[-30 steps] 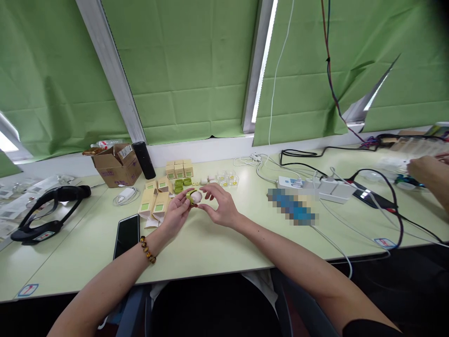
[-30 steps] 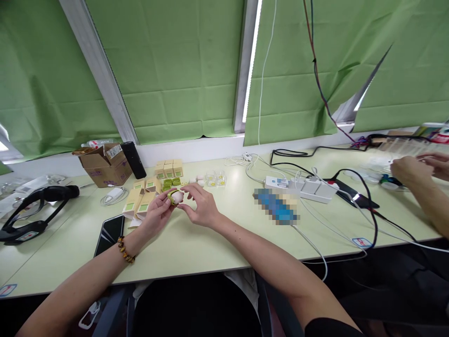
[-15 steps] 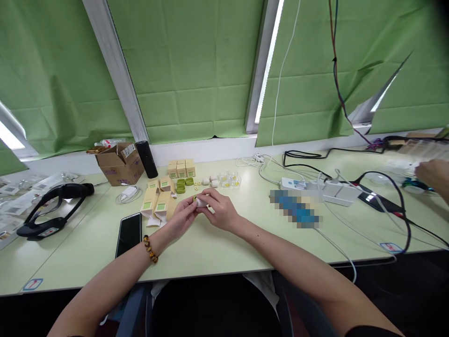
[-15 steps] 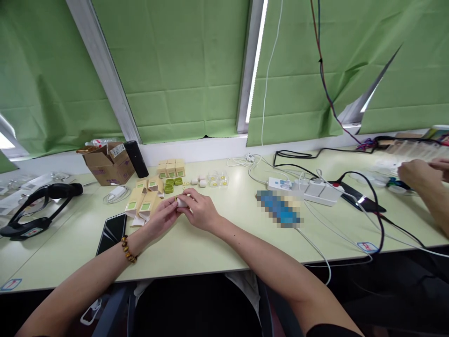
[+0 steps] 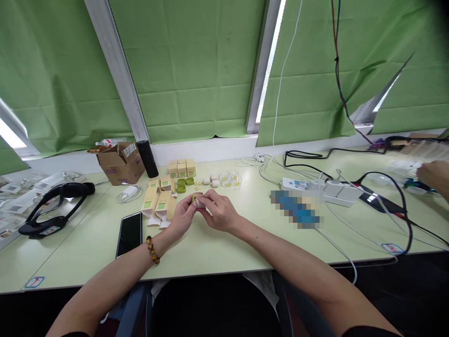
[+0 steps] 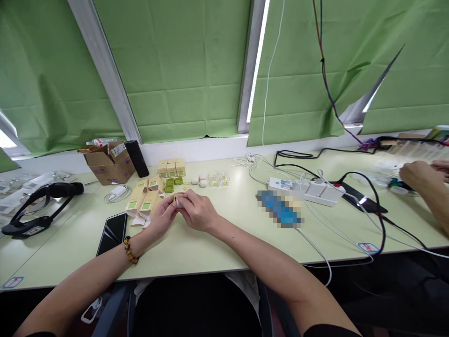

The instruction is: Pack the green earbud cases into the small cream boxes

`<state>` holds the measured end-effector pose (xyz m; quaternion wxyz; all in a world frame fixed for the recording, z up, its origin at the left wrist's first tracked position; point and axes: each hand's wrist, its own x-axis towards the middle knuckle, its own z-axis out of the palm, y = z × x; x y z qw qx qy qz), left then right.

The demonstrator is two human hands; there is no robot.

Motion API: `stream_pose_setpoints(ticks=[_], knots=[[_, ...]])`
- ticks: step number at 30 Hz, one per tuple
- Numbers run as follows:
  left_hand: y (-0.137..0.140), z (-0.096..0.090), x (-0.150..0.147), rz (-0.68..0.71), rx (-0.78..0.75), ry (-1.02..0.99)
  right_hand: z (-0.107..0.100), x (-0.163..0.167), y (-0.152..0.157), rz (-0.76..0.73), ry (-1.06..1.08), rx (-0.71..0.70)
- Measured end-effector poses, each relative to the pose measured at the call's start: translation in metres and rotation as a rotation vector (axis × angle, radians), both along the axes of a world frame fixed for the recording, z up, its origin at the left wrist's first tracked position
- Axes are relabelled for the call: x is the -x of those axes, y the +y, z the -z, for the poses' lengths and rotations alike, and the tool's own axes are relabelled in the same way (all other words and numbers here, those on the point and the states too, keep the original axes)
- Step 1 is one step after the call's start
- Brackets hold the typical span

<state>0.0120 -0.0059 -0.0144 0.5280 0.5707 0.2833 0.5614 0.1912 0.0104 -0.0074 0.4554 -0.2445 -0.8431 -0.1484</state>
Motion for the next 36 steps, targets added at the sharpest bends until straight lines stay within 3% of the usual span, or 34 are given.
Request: stream_pose_setpoints(ticks=[7,14,21,28,33,36], knots=[[-0.006,-0.005,0.001,0.198,0.002,-0.031,0.006,-0.001,0.005,-0.024,0.013,0.059],[-0.003,-0.003,-0.002,0.168,0.112,-0.082,0.015,0.007,0.006,-0.116,0.061,0.088],[-0.002,-0.002,-0.004,0.152,0.118,-0.108,0.016,0.006,0.006,-0.112,0.091,0.162],[-0.004,-0.003,-0.002,0.152,0.117,-0.105,0.016,0.006,0.007,-0.122,0.097,0.143],[-0.007,-0.009,-0.002,0.246,0.099,-0.192,0.014,0.003,0.009,-0.146,0.167,0.095],[-0.006,-0.009,-0.001,0.299,0.166,-0.292,0.015,0.001,0.012,-0.138,0.225,0.065]])
